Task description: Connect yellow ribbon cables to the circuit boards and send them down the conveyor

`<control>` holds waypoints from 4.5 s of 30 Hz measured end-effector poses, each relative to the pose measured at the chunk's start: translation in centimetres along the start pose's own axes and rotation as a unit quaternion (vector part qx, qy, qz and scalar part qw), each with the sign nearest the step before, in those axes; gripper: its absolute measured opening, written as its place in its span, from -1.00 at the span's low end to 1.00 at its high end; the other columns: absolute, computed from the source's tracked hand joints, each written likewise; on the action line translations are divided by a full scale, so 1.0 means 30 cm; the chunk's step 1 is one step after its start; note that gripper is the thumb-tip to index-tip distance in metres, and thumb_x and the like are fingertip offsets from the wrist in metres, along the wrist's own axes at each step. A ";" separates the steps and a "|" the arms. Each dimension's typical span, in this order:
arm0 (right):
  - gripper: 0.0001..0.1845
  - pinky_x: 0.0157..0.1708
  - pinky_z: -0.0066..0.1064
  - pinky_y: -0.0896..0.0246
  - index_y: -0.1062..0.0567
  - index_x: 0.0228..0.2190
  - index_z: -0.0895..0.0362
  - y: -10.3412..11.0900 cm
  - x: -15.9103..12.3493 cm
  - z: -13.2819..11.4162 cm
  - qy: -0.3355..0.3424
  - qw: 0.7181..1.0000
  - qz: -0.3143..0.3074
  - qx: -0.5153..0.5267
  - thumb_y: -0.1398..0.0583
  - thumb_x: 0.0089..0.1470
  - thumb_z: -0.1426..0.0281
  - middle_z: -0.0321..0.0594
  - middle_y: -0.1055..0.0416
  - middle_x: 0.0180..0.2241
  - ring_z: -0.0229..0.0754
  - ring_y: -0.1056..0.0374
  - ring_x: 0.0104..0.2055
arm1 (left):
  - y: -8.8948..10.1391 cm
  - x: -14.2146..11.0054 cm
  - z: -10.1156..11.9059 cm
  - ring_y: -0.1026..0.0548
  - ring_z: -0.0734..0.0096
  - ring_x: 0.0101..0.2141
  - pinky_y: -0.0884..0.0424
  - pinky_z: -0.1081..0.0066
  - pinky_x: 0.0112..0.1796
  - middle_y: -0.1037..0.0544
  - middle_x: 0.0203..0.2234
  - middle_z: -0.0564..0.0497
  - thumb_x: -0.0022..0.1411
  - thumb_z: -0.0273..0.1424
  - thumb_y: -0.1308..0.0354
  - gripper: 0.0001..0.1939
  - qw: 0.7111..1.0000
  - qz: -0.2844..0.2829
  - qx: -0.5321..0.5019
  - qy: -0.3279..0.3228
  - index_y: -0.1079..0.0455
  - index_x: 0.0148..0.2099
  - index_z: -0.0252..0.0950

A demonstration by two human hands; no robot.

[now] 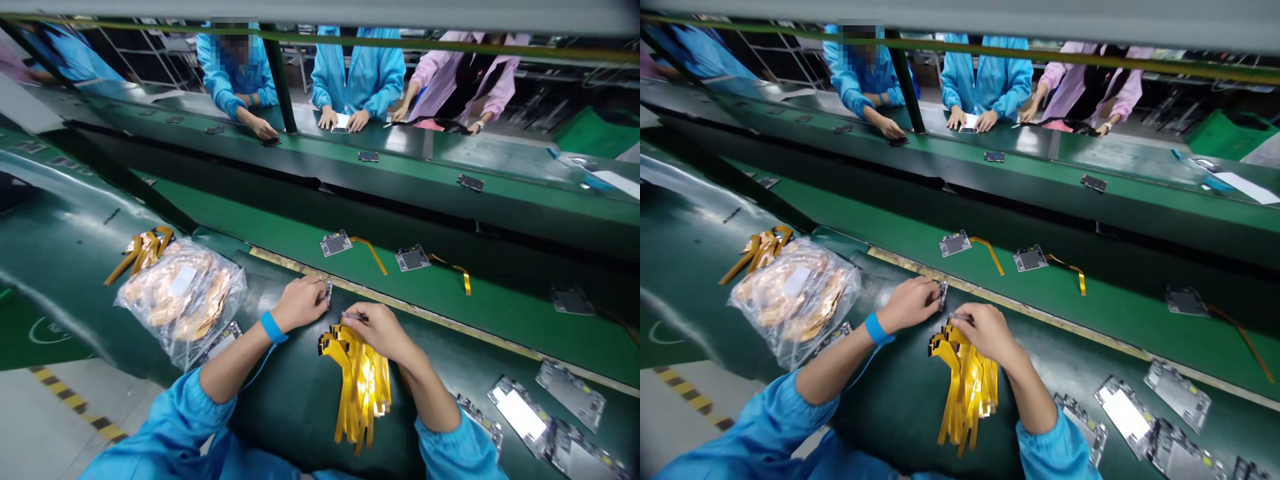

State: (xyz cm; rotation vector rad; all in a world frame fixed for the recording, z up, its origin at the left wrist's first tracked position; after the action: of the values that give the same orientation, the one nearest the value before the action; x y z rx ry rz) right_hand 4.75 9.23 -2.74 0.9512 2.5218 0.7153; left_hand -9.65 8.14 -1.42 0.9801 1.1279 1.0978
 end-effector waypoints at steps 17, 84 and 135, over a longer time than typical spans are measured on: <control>-0.67 -0.39 -0.38 -0.24 -0.58 -0.42 0.15 -0.001 0.053 0.137 -0.041 0.982 0.094 0.161 -0.27 0.06 0.12 -0.19 -0.56 -0.45 -0.14 -0.40 -0.42 | -0.069 0.013 0.029 -0.55 0.06 -0.09 -0.46 0.23 -0.15 -0.58 -0.20 -0.20 0.32 -0.39 -0.05 -0.75 0.997 0.039 0.023 0.063 -0.55 -0.14 -0.34; -0.79 -0.28 -0.34 -0.33 -0.62 -0.40 0.10 -0.047 0.187 0.091 -0.065 0.991 0.115 -0.003 -0.22 0.13 0.27 -0.15 -0.65 -0.37 -0.06 -0.55 -0.32 | -0.131 -0.200 0.008 -0.27 -0.05 0.33 -0.24 -0.13 0.33 -0.38 0.28 -0.25 0.40 -0.43 -0.12 -0.59 0.974 0.160 -0.090 -0.133 -0.38 0.26 -0.28; -0.84 -0.19 -0.41 -0.23 -0.58 -0.19 0.04 -0.062 0.197 -0.045 0.009 0.980 0.024 -0.195 -0.17 0.34 0.36 -0.21 -0.52 -0.18 -0.16 -0.48 -0.17 | -0.134 -0.176 0.055 -0.32 -0.15 0.25 -0.21 -0.15 0.27 -0.43 0.17 -0.27 0.44 -0.19 -0.14 -0.51 0.986 0.133 0.023 -0.103 -0.34 0.30 -0.32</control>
State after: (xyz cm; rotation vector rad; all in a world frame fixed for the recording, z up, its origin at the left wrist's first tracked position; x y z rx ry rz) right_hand -1.07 11.65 -3.54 0.8680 2.2558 1.1832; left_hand -7.79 2.12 -4.05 1.2767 0.8747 1.1560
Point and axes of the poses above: each hand's wrist, its own x-axis towards the middle knuckle, its own y-axis out of the back of the hand, z = x × y, the point moved 10 cm from there along x, towards the middle knuckle
